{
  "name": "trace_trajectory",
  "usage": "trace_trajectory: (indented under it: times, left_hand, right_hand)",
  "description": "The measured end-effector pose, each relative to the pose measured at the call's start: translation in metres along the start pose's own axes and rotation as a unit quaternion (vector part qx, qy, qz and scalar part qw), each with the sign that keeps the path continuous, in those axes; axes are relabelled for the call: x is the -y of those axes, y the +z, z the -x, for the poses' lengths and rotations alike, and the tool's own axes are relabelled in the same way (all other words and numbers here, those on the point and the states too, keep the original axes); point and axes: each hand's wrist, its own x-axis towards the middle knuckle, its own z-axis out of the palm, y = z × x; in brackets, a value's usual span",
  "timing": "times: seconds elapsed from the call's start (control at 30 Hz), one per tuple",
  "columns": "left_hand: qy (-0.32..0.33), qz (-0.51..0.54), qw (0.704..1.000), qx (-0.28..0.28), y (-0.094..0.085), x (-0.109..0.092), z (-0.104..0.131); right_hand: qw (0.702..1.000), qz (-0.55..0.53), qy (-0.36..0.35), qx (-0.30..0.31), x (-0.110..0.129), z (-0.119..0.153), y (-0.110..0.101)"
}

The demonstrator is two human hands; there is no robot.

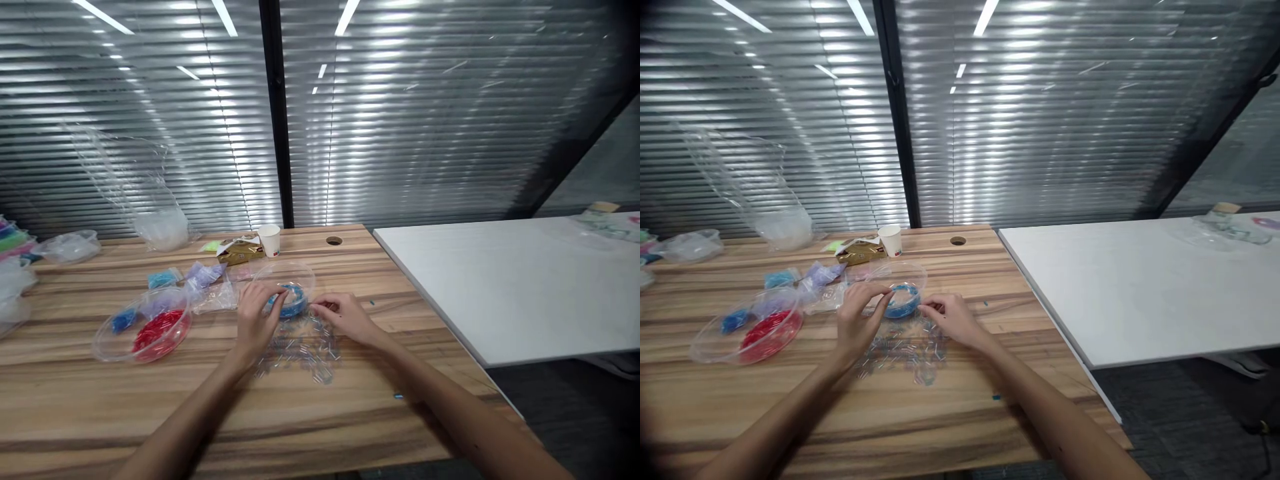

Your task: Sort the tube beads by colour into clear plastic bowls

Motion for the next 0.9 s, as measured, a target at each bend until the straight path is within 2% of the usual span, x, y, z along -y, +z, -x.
trace_trajectory:
  times: [0.17,0.3,0.37,0.43,0.5,0.57,0.63,0.77,0.83,0.9]
  left_hand:
    - [0.021,-0.008,0.999,0.024,0.002,-0.001,0.0]
    - [0.054,0.003,0.998,0.025,0.003,-0.001,0.003]
    - [0.082,0.02,0.996,0.029,0.003,-0.005,0.005]
    - [0.097,0.056,0.993,0.042,0.004,-0.014,0.007]
    - [0.084,0.111,0.988,0.063,0.005,-0.029,0.008]
    - [0.054,0.162,0.981,0.095,0.007,-0.048,0.008]
    - [0.062,0.2,0.961,0.182,0.011,-0.07,0.008]
    - [0.092,0.211,0.889,0.396,0.029,-0.106,0.014]
    - [0.08,0.196,0.867,0.45,0.041,-0.116,0.021]
    - [0.048,0.195,0.859,0.471,0.051,-0.121,0.029]
  right_hand:
    - [0.998,0.027,0.026,-0.05,-0.004,-0.007,-0.014]
    - [0.982,0.1,0.127,-0.101,-0.017,-0.011,-0.041]
    - [0.946,0.254,0.174,-0.098,-0.025,-0.009,-0.058]
    - [0.883,0.396,0.242,-0.068,-0.031,-0.004,-0.073]
    - [0.864,0.418,0.274,-0.054,-0.034,0.001,-0.083]
    - [0.86,0.419,0.288,-0.037,-0.035,0.005,-0.087]
    - [0.863,0.414,0.291,-0.017,-0.034,0.006,-0.086]
    - [0.87,0.398,0.291,0.007,-0.033,0.005,-0.082]
    - [0.871,0.395,0.292,0.013,-0.032,0.005,-0.081]
    - [0.87,0.396,0.292,0.017,-0.03,0.005,-0.08]
